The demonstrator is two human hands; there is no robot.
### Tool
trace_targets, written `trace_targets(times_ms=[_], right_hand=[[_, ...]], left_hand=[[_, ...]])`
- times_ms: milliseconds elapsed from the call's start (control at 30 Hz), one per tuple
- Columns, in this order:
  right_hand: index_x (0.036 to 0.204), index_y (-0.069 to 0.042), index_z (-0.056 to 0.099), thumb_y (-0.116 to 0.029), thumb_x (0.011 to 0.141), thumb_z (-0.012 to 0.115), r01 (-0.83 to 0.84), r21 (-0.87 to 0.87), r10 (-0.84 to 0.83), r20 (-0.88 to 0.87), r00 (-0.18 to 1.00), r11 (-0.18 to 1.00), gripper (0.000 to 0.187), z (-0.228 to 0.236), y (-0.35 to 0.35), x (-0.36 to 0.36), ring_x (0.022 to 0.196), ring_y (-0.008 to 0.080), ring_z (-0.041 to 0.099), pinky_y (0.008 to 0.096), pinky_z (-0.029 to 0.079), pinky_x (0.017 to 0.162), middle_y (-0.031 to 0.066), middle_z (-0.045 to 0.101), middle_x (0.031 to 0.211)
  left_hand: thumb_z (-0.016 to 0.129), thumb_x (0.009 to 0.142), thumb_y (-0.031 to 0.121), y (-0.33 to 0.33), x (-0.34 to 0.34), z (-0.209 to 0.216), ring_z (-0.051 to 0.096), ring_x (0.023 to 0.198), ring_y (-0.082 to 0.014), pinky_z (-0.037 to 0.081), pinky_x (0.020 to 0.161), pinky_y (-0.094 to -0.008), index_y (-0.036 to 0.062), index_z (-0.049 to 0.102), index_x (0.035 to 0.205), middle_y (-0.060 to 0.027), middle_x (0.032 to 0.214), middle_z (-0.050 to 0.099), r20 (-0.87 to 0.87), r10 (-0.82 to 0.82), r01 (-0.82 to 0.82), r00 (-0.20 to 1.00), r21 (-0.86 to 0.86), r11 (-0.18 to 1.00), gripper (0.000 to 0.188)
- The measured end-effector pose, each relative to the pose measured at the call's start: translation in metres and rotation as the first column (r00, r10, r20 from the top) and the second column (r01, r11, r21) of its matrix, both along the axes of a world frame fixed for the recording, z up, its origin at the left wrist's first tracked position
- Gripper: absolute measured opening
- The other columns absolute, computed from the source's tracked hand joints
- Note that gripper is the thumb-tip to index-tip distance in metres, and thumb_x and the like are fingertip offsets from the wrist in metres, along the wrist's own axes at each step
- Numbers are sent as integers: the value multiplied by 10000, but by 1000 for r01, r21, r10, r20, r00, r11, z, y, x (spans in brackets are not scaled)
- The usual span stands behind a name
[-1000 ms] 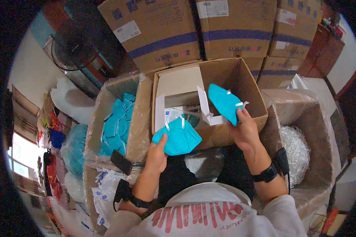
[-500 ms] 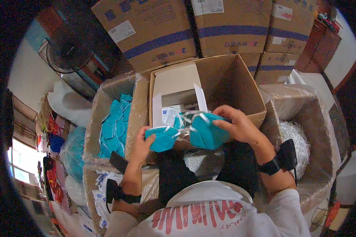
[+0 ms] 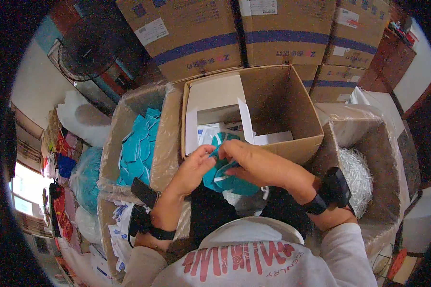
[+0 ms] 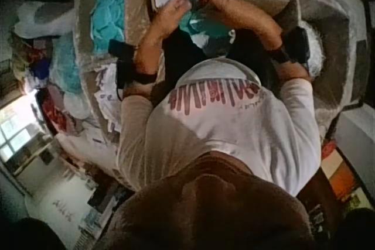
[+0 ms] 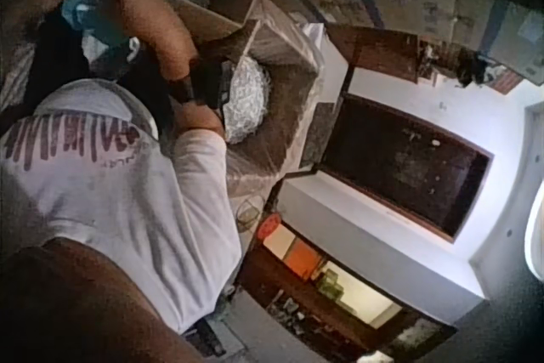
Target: The person is packing green face masks into small retail bags and placing them into a shipping box.
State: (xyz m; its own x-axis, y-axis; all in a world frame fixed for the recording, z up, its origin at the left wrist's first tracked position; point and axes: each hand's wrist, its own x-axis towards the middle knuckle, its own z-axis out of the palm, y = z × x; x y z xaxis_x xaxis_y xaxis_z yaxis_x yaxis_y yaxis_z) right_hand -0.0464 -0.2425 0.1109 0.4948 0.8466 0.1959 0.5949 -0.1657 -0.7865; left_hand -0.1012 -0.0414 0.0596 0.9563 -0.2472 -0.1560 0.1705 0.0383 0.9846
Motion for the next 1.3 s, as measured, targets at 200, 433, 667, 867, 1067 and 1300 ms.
trace_targets(times_ms=[200,433,667,867,1067,1300], right_hand=[[1030,-44,424,-76,722,664,190,121,-182,-69,981,974,392,-17,7,-2,901,211,517,311,410,802,92,512,927],[1082,-41,460,-148,788,636,429,247,-218,-586,780,869,359,-50,10,-12,868,120,502,263,414,796,32,526,904],[1052,-27,546,-61,797,561,509,388,-529,-62,846,768,258,-58,-10,-4,839,190,519,295,422,721,69,560,893],[1084,-57,538,-53,631,617,376,198,-423,494,760,905,460,-41,14,-32,977,278,491,377,390,813,100,492,1138],[1100,-55,526,-55,586,626,228,171,-285,544,790,959,524,-58,32,-48,1022,268,486,389,380,853,99,472,1202],[1111,-31,512,-167,736,606,99,116,-136,381,914,988,410,-63,27,-54,1070,267,465,380,360,874,121,466,1206]], left_hand=[[507,858,102,-11,-18,-4,465,952,-89,386,828,-239,17,399,1198,-48,1053,508,94,70,-70,993,-3,998,366],[517,849,100,-10,-19,-12,492,925,-97,394,825,-246,8,448,1164,-37,1008,543,58,459,-453,886,-102,886,336],[458,904,168,-3,-17,-22,510,959,-120,401,846,-259,16,409,1234,-55,1077,541,7,603,-558,798,-371,743,367],[415,921,225,-29,-22,-6,473,1049,-153,369,907,-311,55,374,1261,-48,1151,496,-240,546,-563,803,-606,561,383],[418,915,267,-42,-31,-7,473,1045,-195,363,917,-352,69,397,1194,-77,1120,499,-203,563,-548,801,-627,554,342],[520,877,199,-35,-32,-27,518,831,-88,427,735,-249,58,530,1049,-13,911,565,-115,655,-639,747,-398,658,223]])
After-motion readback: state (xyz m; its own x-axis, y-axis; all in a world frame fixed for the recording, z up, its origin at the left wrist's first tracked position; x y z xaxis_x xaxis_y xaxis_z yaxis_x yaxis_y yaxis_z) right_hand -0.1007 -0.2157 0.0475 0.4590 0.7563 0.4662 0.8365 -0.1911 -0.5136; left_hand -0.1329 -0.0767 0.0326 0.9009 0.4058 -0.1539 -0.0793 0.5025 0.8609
